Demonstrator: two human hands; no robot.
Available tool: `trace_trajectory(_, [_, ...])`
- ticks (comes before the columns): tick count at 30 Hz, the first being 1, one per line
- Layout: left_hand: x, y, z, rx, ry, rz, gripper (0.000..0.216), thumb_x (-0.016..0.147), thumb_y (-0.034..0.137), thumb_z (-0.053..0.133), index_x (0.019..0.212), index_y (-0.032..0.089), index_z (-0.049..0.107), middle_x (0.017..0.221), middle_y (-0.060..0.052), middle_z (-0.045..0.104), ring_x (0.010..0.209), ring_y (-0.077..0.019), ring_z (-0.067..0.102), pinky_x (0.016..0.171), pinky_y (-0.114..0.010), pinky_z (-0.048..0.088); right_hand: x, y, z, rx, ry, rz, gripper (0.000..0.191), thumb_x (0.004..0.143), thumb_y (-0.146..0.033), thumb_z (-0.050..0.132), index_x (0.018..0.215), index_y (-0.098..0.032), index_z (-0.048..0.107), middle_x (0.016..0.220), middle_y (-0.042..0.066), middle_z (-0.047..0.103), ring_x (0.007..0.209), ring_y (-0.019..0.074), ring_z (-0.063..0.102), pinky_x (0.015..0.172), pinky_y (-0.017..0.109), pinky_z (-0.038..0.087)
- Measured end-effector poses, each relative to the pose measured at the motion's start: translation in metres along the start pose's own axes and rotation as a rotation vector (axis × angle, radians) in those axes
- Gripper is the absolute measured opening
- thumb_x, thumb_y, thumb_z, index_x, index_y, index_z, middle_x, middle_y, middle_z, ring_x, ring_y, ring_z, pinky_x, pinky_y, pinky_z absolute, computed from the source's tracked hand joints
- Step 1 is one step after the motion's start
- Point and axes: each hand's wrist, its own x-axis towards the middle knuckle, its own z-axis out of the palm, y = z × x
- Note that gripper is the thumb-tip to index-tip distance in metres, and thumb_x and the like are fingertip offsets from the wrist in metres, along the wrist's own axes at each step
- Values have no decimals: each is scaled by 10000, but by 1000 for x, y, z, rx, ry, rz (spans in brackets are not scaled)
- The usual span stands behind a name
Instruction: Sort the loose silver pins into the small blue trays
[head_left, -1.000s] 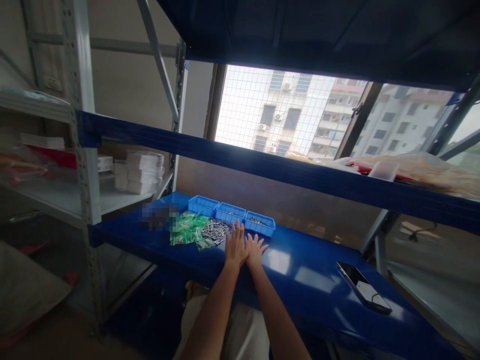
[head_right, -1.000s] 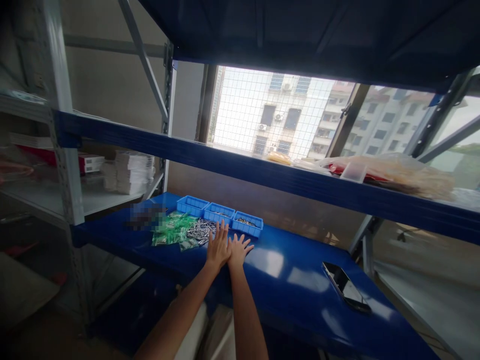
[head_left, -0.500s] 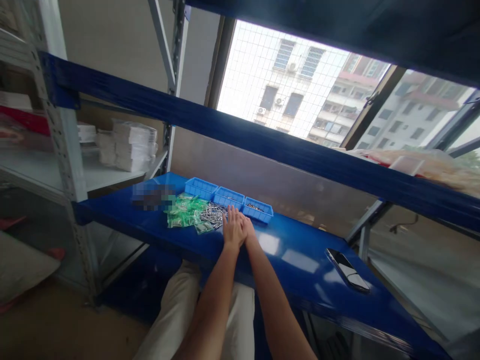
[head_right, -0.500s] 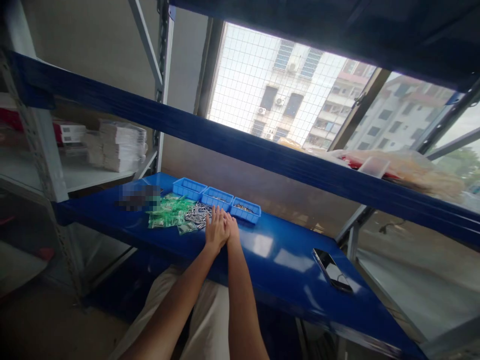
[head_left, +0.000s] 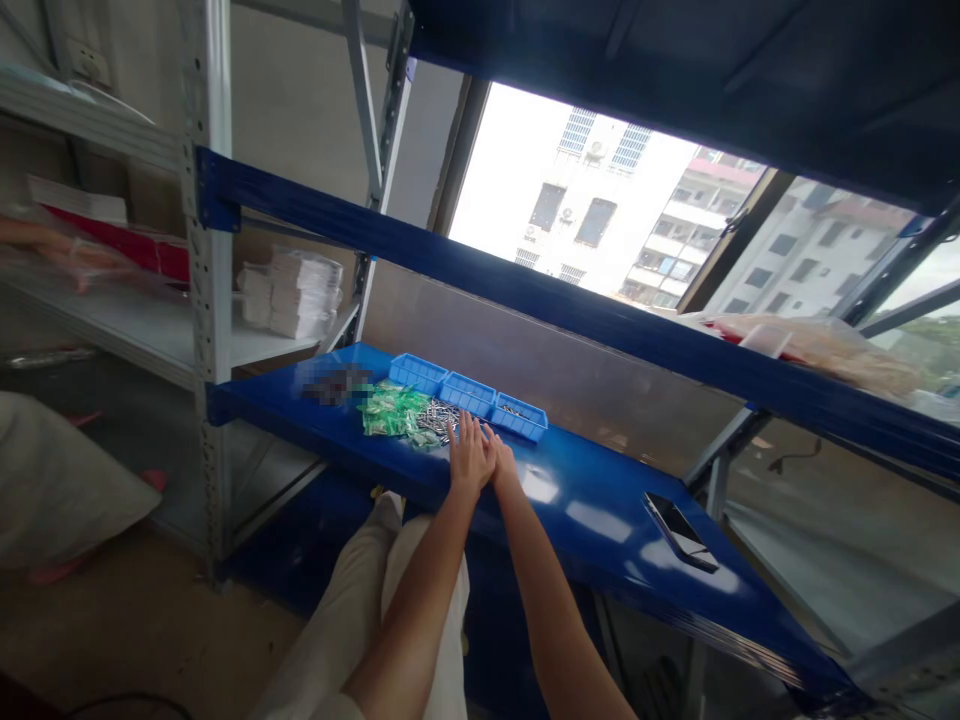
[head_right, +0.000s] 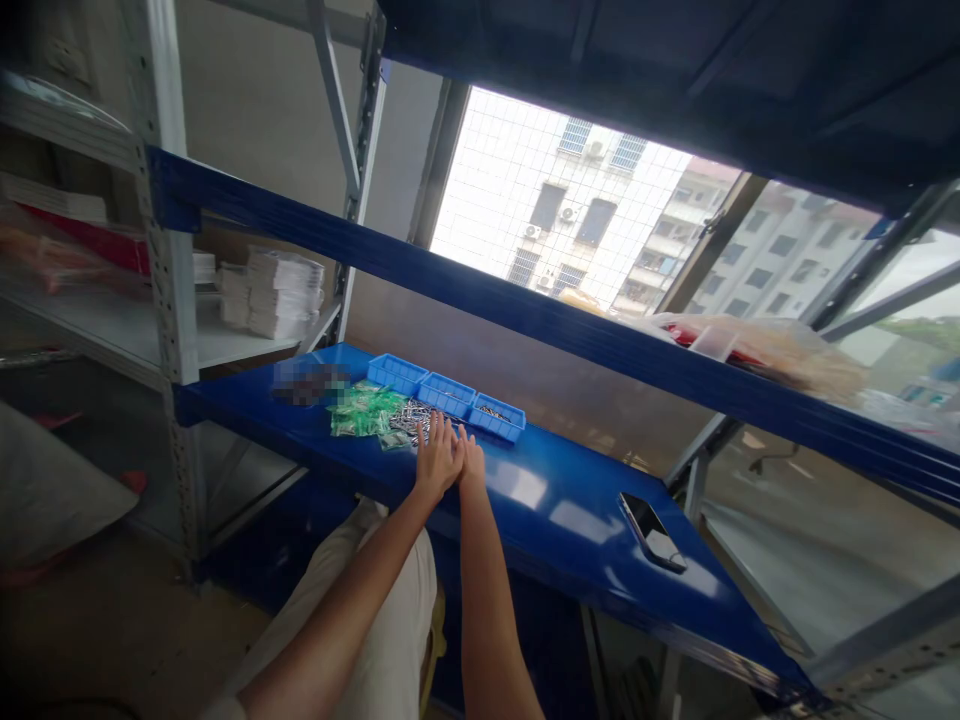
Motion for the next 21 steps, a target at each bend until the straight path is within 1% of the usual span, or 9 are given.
trace_trajectory(3, [-6, -4, -2, 20, 1, -53, 542, 836, 331, 249, 1248, 13, 399, 1359, -167, 309, 1302, -258, 155, 1065, -488, 39, -5, -5, -4, -4, 18, -25, 584, 823, -261, 372, 1374, -257, 178, 1405, 38, 249, 1207, 266, 346, 853, 338, 411])
trace_trajectory(5, [-8, -8, -3, 41, -7, -107, 552, 837, 342, 252, 1240, -2, 405, 1345, -189, 324, 1295, -275, 173, 1058, -503, 53, -8, -8, -7, -7, 27, -32, 594, 812, -279, 394, 1370, -247, 194, 1411, 53, 231, 1248, 267, 282, 856, 343, 412])
trace_trajectory(7, [-9, -11, -4, 52, -7, -115, 550, 840, 348, 254, 1239, 3, 408, 1342, -188, 329, 1291, -280, 187, 1059, -501, 71, -10, -12, -9, -4, 44, -35, 586, 812, -284, 394, 1366, -217, 214, 1410, 77, 227, 1275, 256, 229, 887, 356, 393])
trace_trajectory(11, [-9, -15, -8, 12, 13, 60, 499, 841, 324, 271, 1248, 78, 421, 1369, -119, 314, 1300, -255, 164, 1071, -454, 115, -19, -19, -10, 59, 104, 20, 570, 825, -316, 378, 1357, -161, 241, 1401, 99, 244, 1280, 228, 223, 979, 374, 301])
trace_trajectory(13, [-9, -15, -9, -21, 27, 88, 489, 843, 325, 274, 1256, 102, 414, 1372, -103, 315, 1303, -246, 159, 1068, -438, 150, -23, -22, -9, 103, 162, 63, 588, 825, -335, 378, 1363, -164, 216, 1397, 96, 254, 1268, 221, 247, 968, 360, 317])
trace_trajectory(17, [-10, -24, -10, -19, 26, -130, 502, 854, 324, 236, 1250, 71, 413, 1355, -137, 332, 1286, -272, 205, 1024, -473, 237, -30, -25, -7, 168, 300, 144, 642, 816, -302, 383, 1383, -189, 103, 1377, 102, 288, 1240, 217, 295, 892, 336, 387])
trace_trajectory(18, [-10, -28, -11, -1, 31, -132, 503, 855, 325, 231, 1243, 66, 420, 1355, -139, 331, 1286, -273, 207, 1023, -473, 238, -32, -25, -7, 175, 317, 151, 652, 808, -289, 392, 1383, -190, 100, 1368, 106, 301, 1231, 220, 307, 884, 333, 391])
trace_trajectory(19, [-8, -33, -13, 24, 36, -96, 504, 854, 323, 231, 1239, 62, 426, 1357, -141, 325, 1287, -271, 203, 1028, -468, 229, -34, -24, -7, 177, 323, 158, 654, 799, -271, 398, 1381, -195, 111, 1356, 108, 319, 1219, 222, 323, 882, 334, 391])
trace_trajectory(21, [-4, -46, -21, 94, 48, 46, 504, 848, 315, 245, 1237, 53, 428, 1369, -146, 298, 1294, -264, 179, 1048, -452, 189, -42, -20, -9, 171, 332, 174, 669, 781, -242, 412, 1379, -193, 117, 1341, 113, 336, 1204, 226, 341, 881, 336, 388])
